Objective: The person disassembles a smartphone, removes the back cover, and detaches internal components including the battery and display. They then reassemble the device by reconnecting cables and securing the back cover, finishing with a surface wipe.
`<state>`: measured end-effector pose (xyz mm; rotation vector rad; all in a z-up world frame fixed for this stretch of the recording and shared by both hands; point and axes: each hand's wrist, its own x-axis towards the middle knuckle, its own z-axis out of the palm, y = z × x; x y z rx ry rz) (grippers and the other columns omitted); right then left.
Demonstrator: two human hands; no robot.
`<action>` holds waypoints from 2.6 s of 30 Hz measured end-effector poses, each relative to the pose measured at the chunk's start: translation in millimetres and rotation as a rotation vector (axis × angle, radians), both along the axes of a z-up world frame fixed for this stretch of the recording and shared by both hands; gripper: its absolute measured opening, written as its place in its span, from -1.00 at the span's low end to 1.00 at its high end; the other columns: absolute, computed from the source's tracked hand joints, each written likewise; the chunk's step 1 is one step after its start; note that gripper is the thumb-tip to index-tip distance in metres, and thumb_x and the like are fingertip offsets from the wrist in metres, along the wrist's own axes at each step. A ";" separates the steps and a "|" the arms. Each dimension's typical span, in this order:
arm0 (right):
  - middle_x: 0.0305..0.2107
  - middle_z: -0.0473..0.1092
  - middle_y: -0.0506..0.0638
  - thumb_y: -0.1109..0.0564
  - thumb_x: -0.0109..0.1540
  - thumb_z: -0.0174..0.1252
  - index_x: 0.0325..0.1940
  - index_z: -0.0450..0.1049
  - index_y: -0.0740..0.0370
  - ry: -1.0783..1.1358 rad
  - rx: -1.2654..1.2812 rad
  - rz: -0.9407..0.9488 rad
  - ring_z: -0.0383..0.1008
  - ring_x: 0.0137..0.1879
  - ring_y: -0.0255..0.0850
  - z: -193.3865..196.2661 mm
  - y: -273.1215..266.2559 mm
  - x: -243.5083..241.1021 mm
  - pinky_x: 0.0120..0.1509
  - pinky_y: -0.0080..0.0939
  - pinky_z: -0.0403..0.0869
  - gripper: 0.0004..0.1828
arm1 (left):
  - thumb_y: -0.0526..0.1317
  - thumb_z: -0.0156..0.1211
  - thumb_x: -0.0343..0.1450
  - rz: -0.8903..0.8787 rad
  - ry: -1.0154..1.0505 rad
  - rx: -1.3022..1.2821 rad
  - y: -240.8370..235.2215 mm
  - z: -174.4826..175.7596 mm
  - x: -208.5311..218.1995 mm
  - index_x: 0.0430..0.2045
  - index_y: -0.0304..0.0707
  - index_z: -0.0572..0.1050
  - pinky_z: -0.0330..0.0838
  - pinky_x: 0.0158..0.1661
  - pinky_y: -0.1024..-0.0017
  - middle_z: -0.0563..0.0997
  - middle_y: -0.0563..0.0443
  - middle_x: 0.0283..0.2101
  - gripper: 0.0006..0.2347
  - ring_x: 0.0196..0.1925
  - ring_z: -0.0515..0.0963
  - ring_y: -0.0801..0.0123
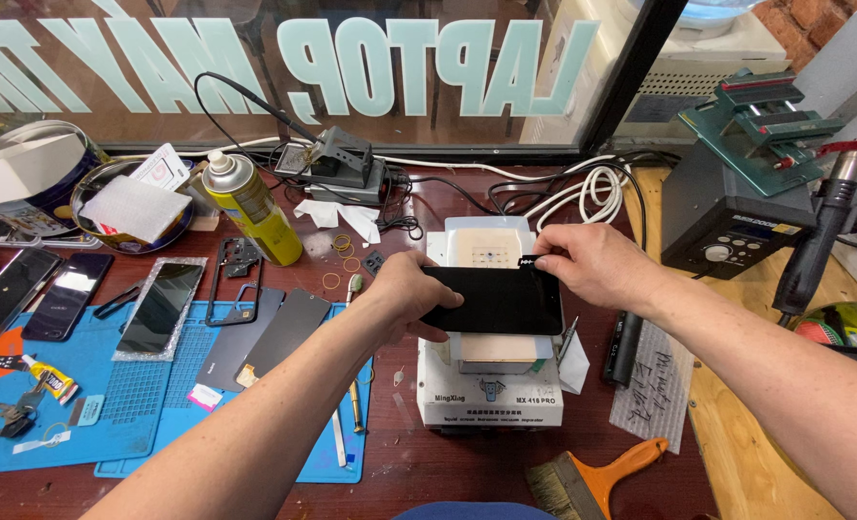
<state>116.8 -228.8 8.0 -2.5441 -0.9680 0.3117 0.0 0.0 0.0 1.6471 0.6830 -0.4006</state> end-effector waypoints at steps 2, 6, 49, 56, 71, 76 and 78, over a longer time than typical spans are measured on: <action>-0.34 0.59 0.05 0.04 0.22 0.19 -0.12 0.57 0.12 -0.008 0.007 0.016 0.63 -0.14 -0.04 1.7 -0.7 -2.4 0.01 -0.08 0.53 -0.80 | -0.44 0.35 0.28 0.012 0.007 -0.004 -0.4 1.2 -0.6 0.09 -0.37 0.37 0.67 -0.34 0.17 0.56 -0.28 0.02 -0.53 -0.03 0.69 -0.02; -0.32 0.59 0.06 0.04 0.22 0.19 -0.12 0.57 0.11 -0.036 -0.018 0.018 0.61 -0.11 -0.01 6.9 2.3 -7.4 0.03 -0.05 0.51 -0.80 | -0.44 0.34 0.28 0.011 -0.004 -0.012 -0.5 0.9 -0.7 0.09 -0.36 0.37 0.68 -0.34 0.16 0.57 -0.28 0.01 -0.54 -0.03 0.69 -0.02; -0.40 0.60 -0.01 0.03 0.12 0.32 -0.16 0.65 0.12 0.079 -0.029 0.076 0.62 -0.25 -0.16 -16.6 13.6 23.2 -0.07 -0.16 0.53 -0.75 | -0.45 0.39 0.26 0.035 0.069 -0.085 6.6 -14.8 13.6 0.00 -0.48 0.44 0.67 -0.37 0.19 0.58 -0.31 -0.03 -0.59 -0.10 0.69 -0.03; -0.44 0.61 0.06 0.05 0.14 0.33 -0.15 0.65 0.16 0.263 -0.092 0.024 0.59 -0.28 -0.11 -12.0 20.9 29.6 -0.14 -0.11 0.54 -0.76 | -0.45 0.38 0.26 0.029 0.058 -0.090 6.6 -13.3 12.3 -0.02 -0.50 0.45 0.67 -0.38 0.19 0.58 -0.31 -0.04 -0.60 -0.10 0.69 -0.03; -0.38 0.60 0.02 0.06 0.13 0.29 -0.19 0.65 0.12 -0.048 0.085 0.032 0.63 -0.23 -0.09 -11.7 18.3 -5.5 -0.07 -0.13 0.54 -0.79 | -0.44 0.38 0.27 0.019 0.067 -0.093 6.3 -12.2 11.4 -0.10 -0.51 0.50 0.67 -0.36 0.21 0.60 -0.28 -0.08 -0.67 -0.13 0.69 0.02; -0.42 0.62 0.01 0.02 0.10 0.35 -0.20 0.68 0.11 0.121 -0.113 0.059 0.64 -0.25 -0.15 -10.8 34.6 27.2 -0.10 -0.17 0.54 -0.77 | -0.44 0.39 0.26 0.016 0.053 -0.099 8.7 -16.0 10.8 -0.11 -0.51 0.50 0.67 -0.36 0.20 0.60 -0.28 -0.08 -0.67 -0.13 0.68 0.03; -0.42 0.62 -0.01 0.02 0.09 0.36 -0.21 0.68 0.11 0.141 -0.127 0.058 0.64 -0.26 -0.17 -11.7 34.5 30.1 -0.11 -0.17 0.55 -0.76 | -0.44 0.39 0.26 0.016 0.054 -0.108 8.1 -16.9 11.9 -0.10 -0.52 0.51 0.67 -0.37 0.21 0.60 -0.28 -0.08 -0.66 -0.14 0.68 0.04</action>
